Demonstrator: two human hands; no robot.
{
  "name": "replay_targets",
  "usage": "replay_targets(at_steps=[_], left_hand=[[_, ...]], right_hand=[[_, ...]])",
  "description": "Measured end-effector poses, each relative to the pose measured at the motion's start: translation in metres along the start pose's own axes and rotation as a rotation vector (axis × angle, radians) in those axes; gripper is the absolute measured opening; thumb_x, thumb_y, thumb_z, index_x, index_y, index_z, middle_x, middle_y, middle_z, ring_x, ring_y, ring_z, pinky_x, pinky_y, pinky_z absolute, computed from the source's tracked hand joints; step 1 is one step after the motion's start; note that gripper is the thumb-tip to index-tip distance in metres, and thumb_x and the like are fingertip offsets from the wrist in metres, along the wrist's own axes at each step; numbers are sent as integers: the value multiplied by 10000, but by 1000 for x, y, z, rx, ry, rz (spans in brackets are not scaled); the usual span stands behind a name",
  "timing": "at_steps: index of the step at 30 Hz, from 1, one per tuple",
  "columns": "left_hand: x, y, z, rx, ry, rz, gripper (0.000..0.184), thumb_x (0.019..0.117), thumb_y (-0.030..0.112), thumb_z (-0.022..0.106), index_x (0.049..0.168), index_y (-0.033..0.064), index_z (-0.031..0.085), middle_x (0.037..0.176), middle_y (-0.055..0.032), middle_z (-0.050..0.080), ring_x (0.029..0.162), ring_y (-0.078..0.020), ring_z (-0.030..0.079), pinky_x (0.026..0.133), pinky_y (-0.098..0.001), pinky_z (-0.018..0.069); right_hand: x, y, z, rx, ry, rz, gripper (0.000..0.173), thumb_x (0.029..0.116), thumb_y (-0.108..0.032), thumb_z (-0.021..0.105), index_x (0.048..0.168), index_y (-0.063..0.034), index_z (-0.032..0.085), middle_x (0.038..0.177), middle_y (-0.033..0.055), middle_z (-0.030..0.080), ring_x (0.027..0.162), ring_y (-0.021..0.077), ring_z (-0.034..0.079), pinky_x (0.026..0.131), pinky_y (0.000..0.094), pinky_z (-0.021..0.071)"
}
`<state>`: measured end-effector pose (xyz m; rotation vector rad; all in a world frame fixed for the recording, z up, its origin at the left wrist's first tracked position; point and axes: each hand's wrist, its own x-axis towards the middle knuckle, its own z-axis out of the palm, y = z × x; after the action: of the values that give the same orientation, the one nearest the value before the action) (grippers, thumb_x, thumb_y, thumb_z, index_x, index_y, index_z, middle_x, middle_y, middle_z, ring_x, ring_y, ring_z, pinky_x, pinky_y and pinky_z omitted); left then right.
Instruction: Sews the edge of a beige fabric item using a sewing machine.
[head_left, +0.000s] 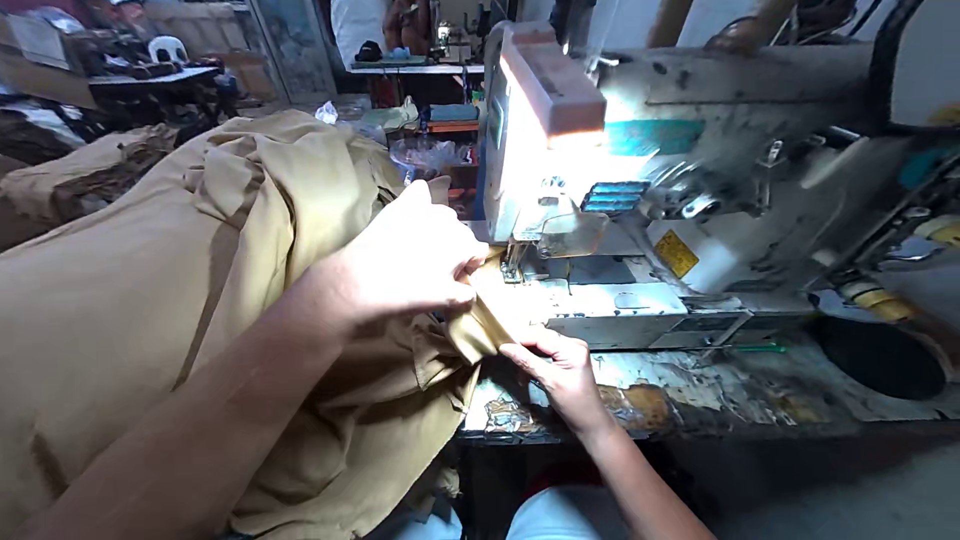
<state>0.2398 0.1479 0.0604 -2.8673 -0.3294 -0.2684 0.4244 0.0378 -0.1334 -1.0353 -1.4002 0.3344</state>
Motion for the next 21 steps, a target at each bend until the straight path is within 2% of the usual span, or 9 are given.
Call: replay_targets(at_steps=[2, 3, 5, 6, 9, 13, 15, 18, 21], left_hand=[[-18, 22, 29, -34, 213, 7, 379, 839, 527, 684, 860, 151, 722, 802, -25, 627, 833, -245, 608, 796, -492, 403], [-27, 35, 51, -86, 274, -1, 383, 837, 509, 700, 986, 159, 742, 967, -27, 678, 980, -263, 629, 873, -534, 435], [-40, 52, 97, -175, 271, -64, 363, 895, 289, 689, 1244, 189, 698, 1351, 3, 662, 1310, -288, 561, 1054, -620, 389], [-42, 55, 116, -170, 314, -101, 327, 931, 188, 622, 1247, 207, 703, 1394, 34, 651, 1356, -276, 543, 1070, -648, 359], [-36, 55, 125, -123, 422, -163, 274, 975, 112, 525, 1091, 210, 754, 1307, 58, 703, 1332, -255, 576, 1063, -682, 336], [-30, 47, 114, -169, 397, -143, 257, 1002, 114, 495, 1016, 187, 740, 1198, 35, 735, 1310, -235, 586, 1140, -696, 236], [-21, 38, 110, -174, 383, -125, 245, 982, 106, 503, 986, 185, 735, 1086, 26, 733, 1250, -226, 605, 1141, -685, 235], [-6, 23, 113, -171, 400, -121, 229, 935, 92, 530, 932, 168, 746, 940, -3, 703, 1177, -252, 613, 1154, -681, 206], [-8, 38, 118, -170, 430, -218, 223, 921, 75, 547, 966, 157, 749, 1050, -27, 723, 1257, -294, 592, 1150, -723, 212]], right_hand=[[-12, -20, -1, -68, -15, -29, 161, 927, -164, 715, 842, -34, 757, 817, -3, 725, 775, -42, 658, 733, 119, 544], [-19, -25, 0, -69, -17, -57, 165, 936, -168, 713, 842, -38, 752, 820, -2, 727, 805, -40, 661, 764, 116, 540], [-28, -25, 4, -53, 15, -79, 152, 937, -159, 714, 862, -34, 758, 840, 6, 738, 834, -37, 670, 794, 113, 540], [-31, -25, 5, -44, 36, -65, 148, 930, -153, 723, 862, -30, 767, 838, 6, 742, 824, -40, 670, 786, 110, 541], [-28, -30, 3, -41, 51, -44, 160, 928, -161, 732, 858, -22, 768, 801, 6, 724, 763, -45, 644, 731, 100, 521], [-26, -32, 4, -19, 79, -45, 150, 929, -167, 739, 866, -35, 772, 824, -6, 734, 778, -43, 660, 740, 103, 540], [-20, -27, 6, -27, 101, -52, 146, 927, -159, 740, 865, -32, 775, 824, -5, 735, 797, -39, 666, 760, 105, 543], [-4, -16, 9, -34, 110, -22, 149, 915, -138, 737, 858, -3, 768, 808, 12, 725, 735, -39, 652, 698, 105, 539], [8, -11, 6, -15, 28, -22, 124, 912, -105, 714, 896, 4, 769, 863, 24, 741, 795, -31, 669, 748, 121, 554]])
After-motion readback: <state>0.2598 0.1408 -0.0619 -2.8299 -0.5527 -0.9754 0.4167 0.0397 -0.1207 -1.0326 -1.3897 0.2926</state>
